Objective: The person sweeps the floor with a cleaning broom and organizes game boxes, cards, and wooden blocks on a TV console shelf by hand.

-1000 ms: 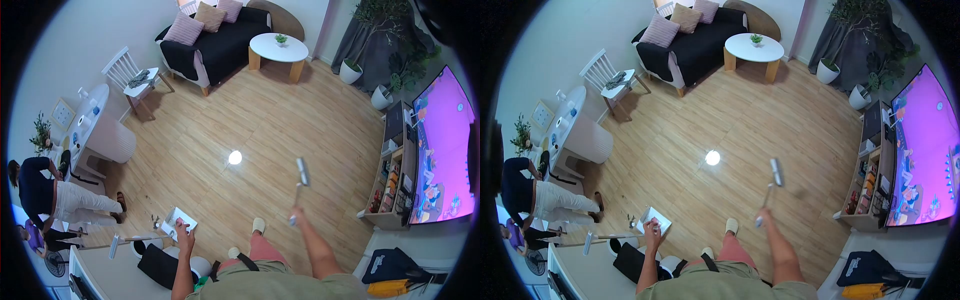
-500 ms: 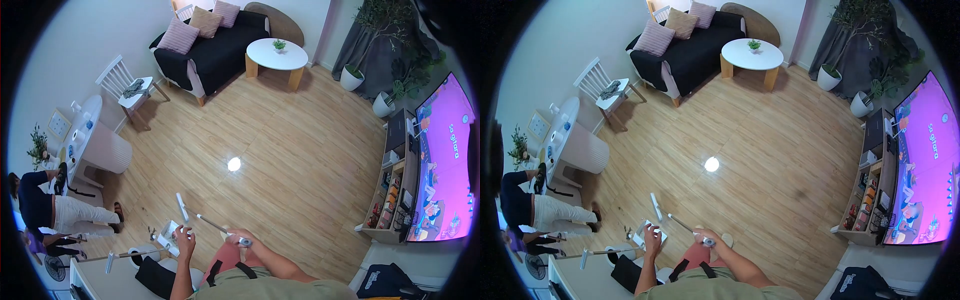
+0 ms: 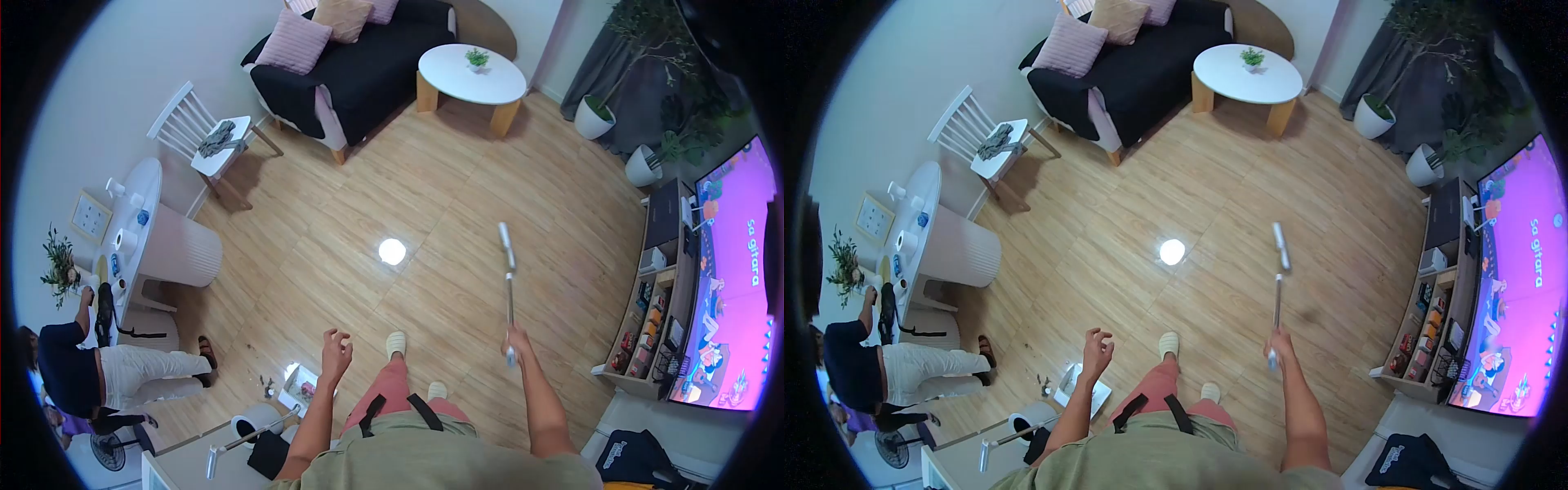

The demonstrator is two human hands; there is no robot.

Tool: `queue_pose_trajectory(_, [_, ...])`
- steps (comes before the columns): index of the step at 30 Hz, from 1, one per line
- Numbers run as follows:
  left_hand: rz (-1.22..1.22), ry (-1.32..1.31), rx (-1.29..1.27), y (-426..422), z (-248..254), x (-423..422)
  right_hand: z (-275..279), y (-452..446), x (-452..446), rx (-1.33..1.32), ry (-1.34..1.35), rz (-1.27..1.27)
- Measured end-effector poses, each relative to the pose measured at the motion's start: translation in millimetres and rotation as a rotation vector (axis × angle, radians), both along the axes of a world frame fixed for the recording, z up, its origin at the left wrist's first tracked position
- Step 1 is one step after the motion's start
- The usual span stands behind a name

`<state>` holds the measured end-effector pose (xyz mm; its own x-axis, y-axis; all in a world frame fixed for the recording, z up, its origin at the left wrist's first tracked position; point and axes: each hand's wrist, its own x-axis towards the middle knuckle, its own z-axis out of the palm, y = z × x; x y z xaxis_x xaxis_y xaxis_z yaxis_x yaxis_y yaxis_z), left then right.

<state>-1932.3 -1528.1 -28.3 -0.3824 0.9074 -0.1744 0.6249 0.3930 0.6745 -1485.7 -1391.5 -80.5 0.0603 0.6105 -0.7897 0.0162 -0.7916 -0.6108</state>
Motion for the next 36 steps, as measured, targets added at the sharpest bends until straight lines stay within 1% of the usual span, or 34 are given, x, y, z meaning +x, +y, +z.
queue_pose_trajectory(1, [0.000, -0.020, -0.013, 6, 3, -10, -14, 24, -18, 0.009, 0.062, -0.087])
queue_pose_trajectory(3, [-0.004, -0.009, 0.004, 13, 0, -30, -52, 46, -62, -0.087, 0.118, -0.163])
queue_pose_trajectory(5, [0.033, -0.019, -0.045, 21, 2, -47, -127, 37, -107, -0.117, -0.037, 0.032])
queue_pose_trajectory(6, [0.031, -0.019, -0.049, 24, 0, -56, -116, 25, -138, -0.093, -0.121, 0.137])
queue_pose_trajectory(7, [0.048, -0.009, -0.054, 22, -3, -63, -94, 7, -171, -0.073, -0.206, 0.243])
queue_pose_trajectory(9, [0.059, -0.003, -0.064, 18, -8, -77, -49, -22, -213, 0.052, -0.387, 0.519])
queue_pose_trajectory(10, [0.066, 0.007, -0.088, 16, -11, -84, -45, -29, -224, -0.106, -0.240, 0.672])
queue_pose_trajectory(11, [0.074, 0.016, -0.112, 15, -14, -89, -37, -43, -236, -0.135, -0.145, 0.766])
queue_pose_trajectory(12, [0.076, 0.012, -0.116, 16, -15, -94, -53, -71, -239, -0.080, -0.071, 0.805])
queue_pose_trajectory(13, [0.087, 0.015, -0.106, 18, -14, -99, -57, -79, -249, -0.082, -0.073, 0.807])
queue_pose_trajectory(17, [0.116, 0.022, -0.079, 21, -22, -118, -63, -93, -302, -0.537, 0.312, 1.038])
queue_pose_trajectory(18, [0.117, 0.023, -0.070, 24, -24, -122, -59, -81, -306, -0.528, 0.308, 1.040])
queue_pose_trajectory(21, [0.066, 0.070, -0.032, 42, -28, -131, -17, -27, -307, -0.349, 0.416, 0.955])
queue_pose_trajectory(23, [0.067, 0.050, -0.071, 50, -24, -134, 6, -5, -300, -0.245, 0.496, 0.894])
queue_pose_trajectory(25, [0.094, 0.012, -0.088, 64, -17, -134, 7, 11, -248, 0.210, 0.603, 0.965])
queue_pose_trajectory(26, [0.094, 0.009, -0.089, 73, -15, -133, 22, 27, -228, -0.100, 0.580, 0.708])
queue_pose_trajectory(27, [0.097, 0.006, -0.088, 83, -15, -133, 50, 49, -212, -0.398, 0.542, 0.443])
queue_pose_trajectory(29, [0.107, -0.005, -0.072, 96, -18, -135, 76, 87, -189, -0.263, 0.280, 0.469])
queue_pose_trajectory(31, [0.125, -0.007, -0.080, 107, -19, -133, 66, 127, -185, -0.055, -0.003, 0.514])
queue_pose_trajectory(32, [0.136, -0.006, -0.084, 107, -18, -132, 57, 149, -189, -0.007, -0.057, 0.453])
queue_pose_trajectory(33, [0.141, 0.004, -0.065, 114, -17, -133, 42, 183, -195, 0.055, -0.111, 0.395])
queue_pose_trajectory(35, [0.155, 0.028, -0.053, 125, -14, -136, -4, 252, -216, 0.198, -0.347, 0.369])
queue_pose_trajectory(36, [0.179, 0.014, -0.068, 127, -10, -134, -23, 279, -231, 0.146, -0.206, 0.218])
